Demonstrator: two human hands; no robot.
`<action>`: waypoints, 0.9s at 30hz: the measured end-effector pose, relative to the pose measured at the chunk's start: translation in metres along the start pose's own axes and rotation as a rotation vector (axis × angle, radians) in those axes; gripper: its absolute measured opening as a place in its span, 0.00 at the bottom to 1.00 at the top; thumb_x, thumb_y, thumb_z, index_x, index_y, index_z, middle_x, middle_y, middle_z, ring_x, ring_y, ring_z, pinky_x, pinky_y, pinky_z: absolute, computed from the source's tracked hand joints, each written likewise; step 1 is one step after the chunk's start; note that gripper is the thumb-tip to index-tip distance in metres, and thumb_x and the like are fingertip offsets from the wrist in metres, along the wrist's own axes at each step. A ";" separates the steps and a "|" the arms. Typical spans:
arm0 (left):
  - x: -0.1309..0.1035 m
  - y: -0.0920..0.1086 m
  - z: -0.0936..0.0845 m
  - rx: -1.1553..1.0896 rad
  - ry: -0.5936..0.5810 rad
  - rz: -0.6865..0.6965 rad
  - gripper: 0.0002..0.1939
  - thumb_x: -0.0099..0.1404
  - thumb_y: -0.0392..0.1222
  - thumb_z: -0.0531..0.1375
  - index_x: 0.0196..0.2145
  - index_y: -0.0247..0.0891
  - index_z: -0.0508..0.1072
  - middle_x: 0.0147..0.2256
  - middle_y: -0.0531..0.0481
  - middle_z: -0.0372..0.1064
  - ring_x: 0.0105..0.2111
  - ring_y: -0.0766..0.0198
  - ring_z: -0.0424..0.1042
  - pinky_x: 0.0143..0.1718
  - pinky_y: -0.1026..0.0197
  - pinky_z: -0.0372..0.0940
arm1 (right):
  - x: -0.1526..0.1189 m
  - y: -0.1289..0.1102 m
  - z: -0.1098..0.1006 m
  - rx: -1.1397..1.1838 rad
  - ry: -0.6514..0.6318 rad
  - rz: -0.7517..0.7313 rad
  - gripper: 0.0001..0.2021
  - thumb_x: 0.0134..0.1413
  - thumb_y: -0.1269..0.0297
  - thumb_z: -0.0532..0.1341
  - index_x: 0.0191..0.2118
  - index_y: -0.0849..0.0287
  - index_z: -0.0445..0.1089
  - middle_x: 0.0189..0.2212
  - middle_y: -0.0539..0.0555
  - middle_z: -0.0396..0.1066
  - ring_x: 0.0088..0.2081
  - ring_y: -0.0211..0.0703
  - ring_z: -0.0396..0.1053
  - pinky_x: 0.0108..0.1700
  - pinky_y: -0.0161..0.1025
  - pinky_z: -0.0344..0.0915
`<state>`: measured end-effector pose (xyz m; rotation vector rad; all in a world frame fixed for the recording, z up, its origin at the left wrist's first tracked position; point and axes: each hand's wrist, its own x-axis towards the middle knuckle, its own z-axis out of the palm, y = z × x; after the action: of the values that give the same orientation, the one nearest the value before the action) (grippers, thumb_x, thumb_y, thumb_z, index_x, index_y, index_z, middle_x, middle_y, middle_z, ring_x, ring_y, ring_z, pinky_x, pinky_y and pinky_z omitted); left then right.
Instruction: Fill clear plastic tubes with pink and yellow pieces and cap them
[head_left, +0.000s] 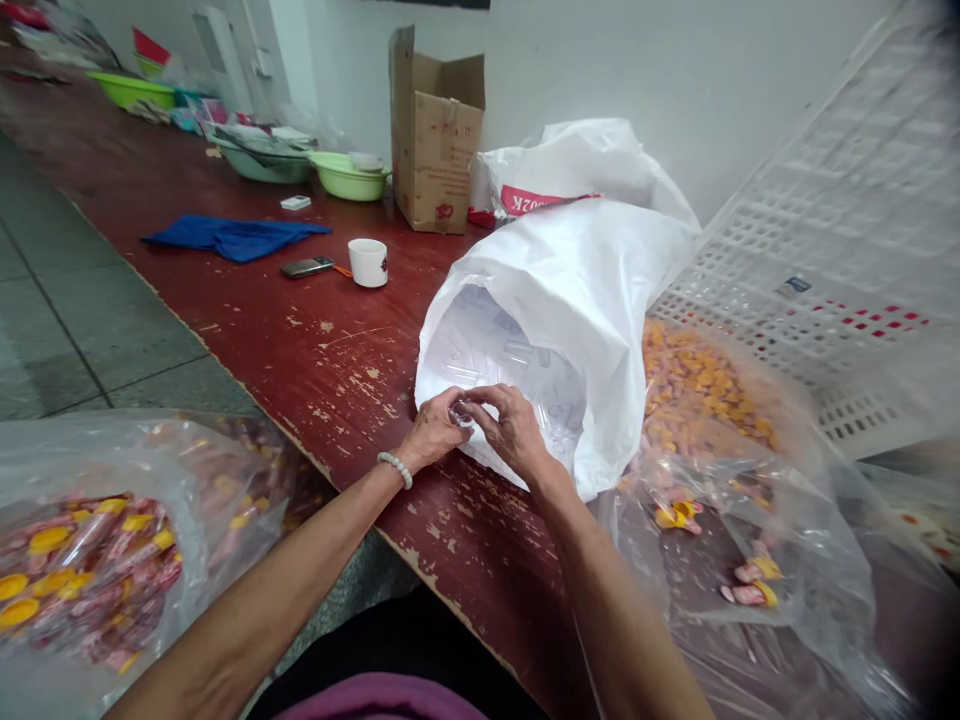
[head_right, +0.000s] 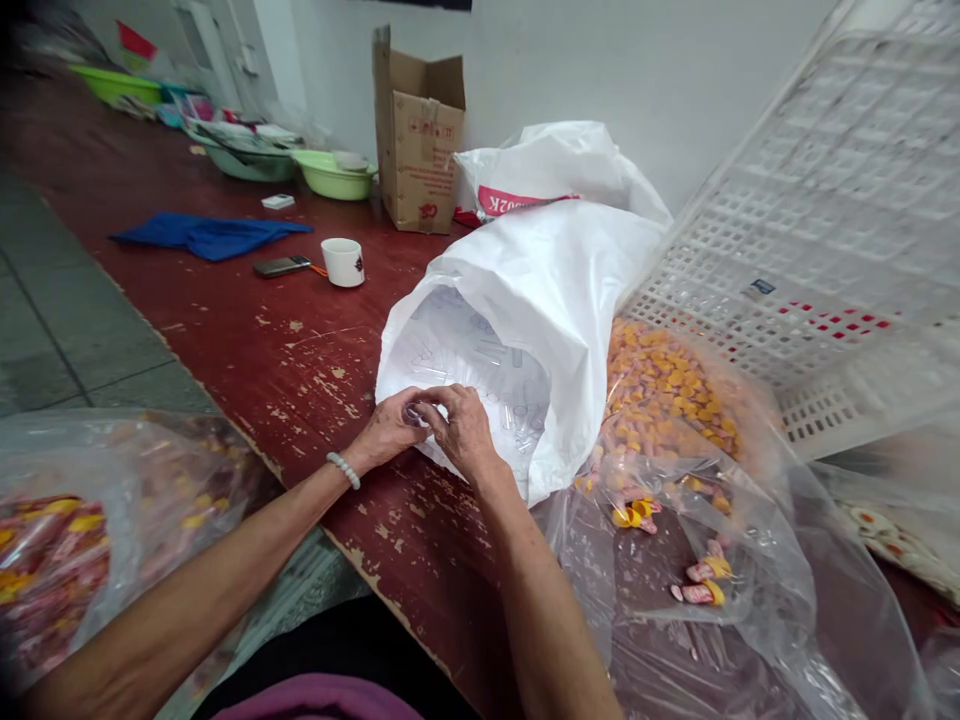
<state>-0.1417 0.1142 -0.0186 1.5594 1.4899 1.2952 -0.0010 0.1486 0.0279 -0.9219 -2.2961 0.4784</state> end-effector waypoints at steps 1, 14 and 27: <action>0.000 0.001 -0.001 0.032 -0.008 -0.002 0.22 0.48 0.33 0.60 0.43 0.38 0.67 0.30 0.54 0.67 0.29 0.67 0.66 0.32 0.65 0.62 | 0.000 0.000 -0.001 -0.028 0.031 0.014 0.08 0.57 0.62 0.57 0.38 0.56 0.73 0.35 0.53 0.74 0.39 0.42 0.68 0.46 0.39 0.60; 0.000 0.006 0.000 0.146 -0.073 0.032 0.37 0.47 0.31 0.58 0.56 0.41 0.57 0.33 0.52 0.67 0.30 0.65 0.67 0.33 0.64 0.61 | 0.000 0.003 -0.015 0.016 -0.172 -0.070 0.10 0.55 0.61 0.60 0.43 0.52 0.74 0.41 0.54 0.72 0.43 0.43 0.69 0.47 0.41 0.62; 0.004 0.011 0.000 -0.493 -0.071 -0.306 0.43 0.45 0.33 0.64 0.58 0.42 0.54 0.27 0.59 0.61 0.19 0.72 0.65 0.24 0.65 0.61 | -0.019 0.001 -0.024 0.147 0.376 0.304 0.11 0.53 0.62 0.58 0.41 0.59 0.71 0.33 0.53 0.73 0.30 0.38 0.67 0.36 0.38 0.65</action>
<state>-0.1379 0.1157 -0.0081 1.0073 1.1893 1.2857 0.0257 0.1382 0.0379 -1.1811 -1.7698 0.5410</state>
